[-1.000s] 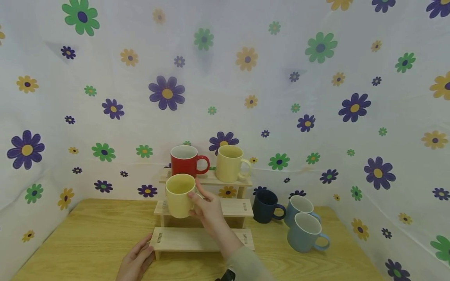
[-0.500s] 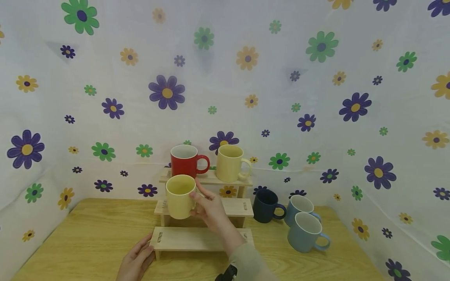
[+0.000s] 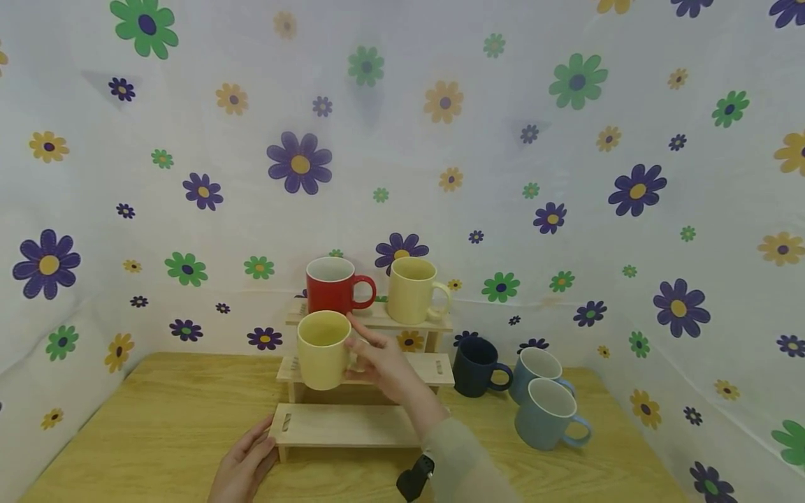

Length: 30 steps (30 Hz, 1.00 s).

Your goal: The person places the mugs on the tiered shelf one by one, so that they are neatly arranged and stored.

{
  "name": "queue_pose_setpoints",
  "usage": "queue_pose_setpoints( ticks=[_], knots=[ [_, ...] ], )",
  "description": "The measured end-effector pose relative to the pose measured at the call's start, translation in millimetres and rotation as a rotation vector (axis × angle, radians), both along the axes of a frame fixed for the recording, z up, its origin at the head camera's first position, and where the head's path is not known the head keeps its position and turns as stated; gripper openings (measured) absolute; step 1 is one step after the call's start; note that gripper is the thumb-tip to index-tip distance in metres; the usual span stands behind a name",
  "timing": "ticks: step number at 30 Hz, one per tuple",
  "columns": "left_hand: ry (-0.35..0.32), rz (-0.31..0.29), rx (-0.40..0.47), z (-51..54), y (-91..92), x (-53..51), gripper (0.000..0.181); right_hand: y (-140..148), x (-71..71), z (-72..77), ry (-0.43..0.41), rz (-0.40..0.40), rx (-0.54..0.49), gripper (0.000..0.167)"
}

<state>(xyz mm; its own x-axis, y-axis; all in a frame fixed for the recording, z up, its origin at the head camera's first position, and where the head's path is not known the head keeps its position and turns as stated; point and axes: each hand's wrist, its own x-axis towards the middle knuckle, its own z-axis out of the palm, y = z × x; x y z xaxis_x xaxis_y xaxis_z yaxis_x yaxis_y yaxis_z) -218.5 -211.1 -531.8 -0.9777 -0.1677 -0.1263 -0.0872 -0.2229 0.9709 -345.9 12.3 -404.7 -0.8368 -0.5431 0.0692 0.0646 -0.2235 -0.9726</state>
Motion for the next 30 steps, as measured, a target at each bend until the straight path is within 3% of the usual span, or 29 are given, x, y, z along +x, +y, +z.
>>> queue_pose_setpoints(
  ticks=[15,17,22,25,30],
  knots=[
    [0.005,0.001,0.025,0.0,0.1,-1.1,0.093,8.2,-5.1,5.8,0.019,0.052,0.065,0.050],
    [0.002,-0.001,0.027,0.1,-0.1,-1.2,0.092,8.6,-5.3,5.2,0.029,0.055,0.065,0.052],
    [0.003,0.001,0.020,0.1,-0.6,-0.7,0.066,13.7,-3.7,1.3,0.099,0.061,0.085,0.054],
    [0.007,0.003,0.010,-0.1,-1.0,-0.1,0.063,20.1,-0.2,-1.6,0.140,0.052,0.109,0.057],
    [-0.002,0.009,0.017,0.6,-0.2,0.7,0.060,35.7,8.6,-5.0,0.225,-0.068,0.198,0.058]
  ],
)
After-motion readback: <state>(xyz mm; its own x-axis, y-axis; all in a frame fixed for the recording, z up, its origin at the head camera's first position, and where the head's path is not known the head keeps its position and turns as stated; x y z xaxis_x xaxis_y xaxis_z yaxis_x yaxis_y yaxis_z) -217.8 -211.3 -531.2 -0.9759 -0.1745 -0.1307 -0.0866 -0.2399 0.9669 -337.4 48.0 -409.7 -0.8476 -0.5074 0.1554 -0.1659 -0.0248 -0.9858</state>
